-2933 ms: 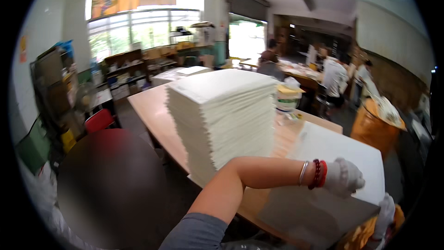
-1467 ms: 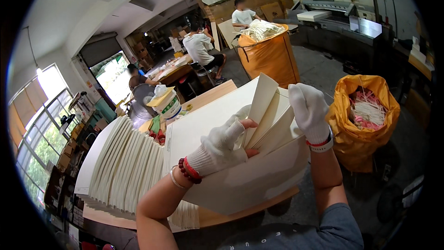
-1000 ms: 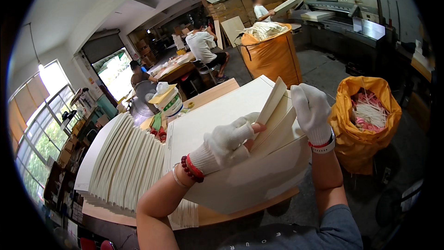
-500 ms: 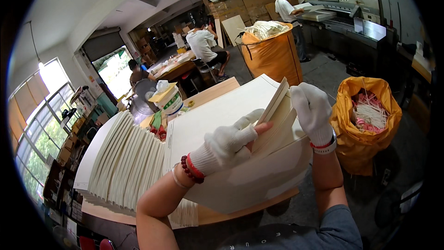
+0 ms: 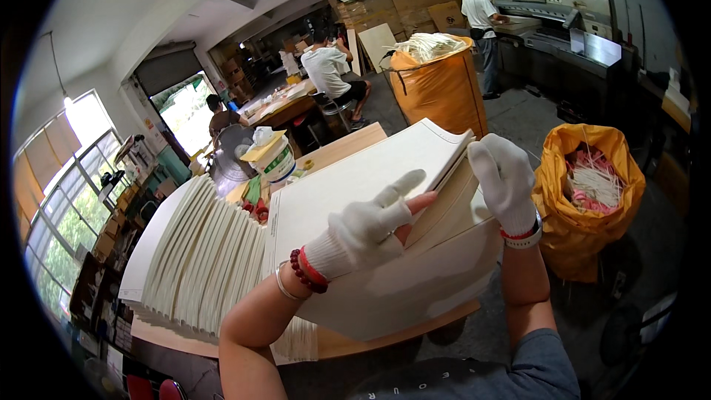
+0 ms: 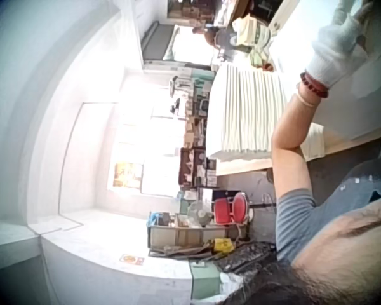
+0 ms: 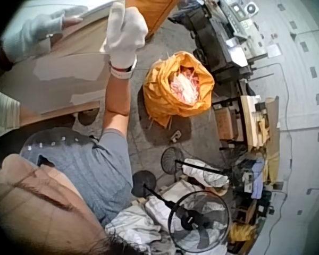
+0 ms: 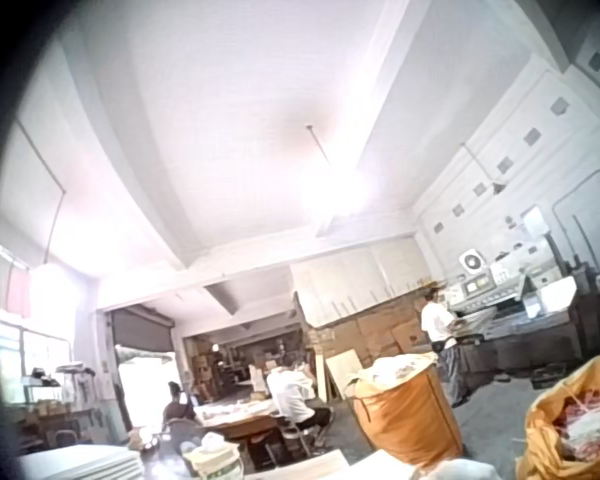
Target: The person repeatedly lifts a stack of white paper sheets from a table and places them onto a growing pile. The person wears white gloves and handles the paper with both hands. The task continues in a repetitive loop throughout the clip.
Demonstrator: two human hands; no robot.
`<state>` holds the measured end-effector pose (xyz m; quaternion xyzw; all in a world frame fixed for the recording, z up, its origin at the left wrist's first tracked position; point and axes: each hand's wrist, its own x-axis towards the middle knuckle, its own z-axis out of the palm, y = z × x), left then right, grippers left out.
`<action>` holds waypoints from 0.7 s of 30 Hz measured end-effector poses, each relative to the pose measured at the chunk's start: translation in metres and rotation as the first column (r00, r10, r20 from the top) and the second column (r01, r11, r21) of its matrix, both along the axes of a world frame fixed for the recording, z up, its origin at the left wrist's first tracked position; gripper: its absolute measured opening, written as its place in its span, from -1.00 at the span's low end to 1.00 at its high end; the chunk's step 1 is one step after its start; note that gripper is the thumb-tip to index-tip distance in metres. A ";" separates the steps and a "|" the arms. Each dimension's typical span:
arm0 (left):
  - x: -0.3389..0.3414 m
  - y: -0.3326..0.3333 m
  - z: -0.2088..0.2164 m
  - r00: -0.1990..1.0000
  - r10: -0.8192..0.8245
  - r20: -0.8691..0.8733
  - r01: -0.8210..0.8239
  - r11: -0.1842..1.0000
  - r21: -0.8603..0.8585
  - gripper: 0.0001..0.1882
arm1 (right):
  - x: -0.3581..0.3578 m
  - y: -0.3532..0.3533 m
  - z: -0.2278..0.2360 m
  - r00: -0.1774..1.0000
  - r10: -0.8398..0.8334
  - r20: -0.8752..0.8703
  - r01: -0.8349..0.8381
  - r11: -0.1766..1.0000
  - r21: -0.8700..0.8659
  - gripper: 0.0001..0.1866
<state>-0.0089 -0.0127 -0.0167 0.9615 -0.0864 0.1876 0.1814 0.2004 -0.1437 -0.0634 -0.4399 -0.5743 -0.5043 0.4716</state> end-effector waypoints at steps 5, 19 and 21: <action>0.003 -0.001 -0.002 0.998 0.057 0.031 -0.061 0.990 0.127 -0.61 | 0.004 0.000 -0.004 0.994 0.081 -0.073 -0.084 0.996 -0.038 -0.74; 0.000 -0.002 0.007 0.994 0.093 -0.056 -0.093 0.996 0.006 -0.61 | -0.005 -0.001 -0.002 0.976 0.086 -0.198 -0.093 0.995 -0.026 -0.89; -0.001 -0.001 0.006 0.998 0.054 -0.018 -0.054 0.999 0.004 -0.61 | -0.008 -0.006 0.003 0.983 0.051 -0.178 -0.067 0.994 -0.087 -0.89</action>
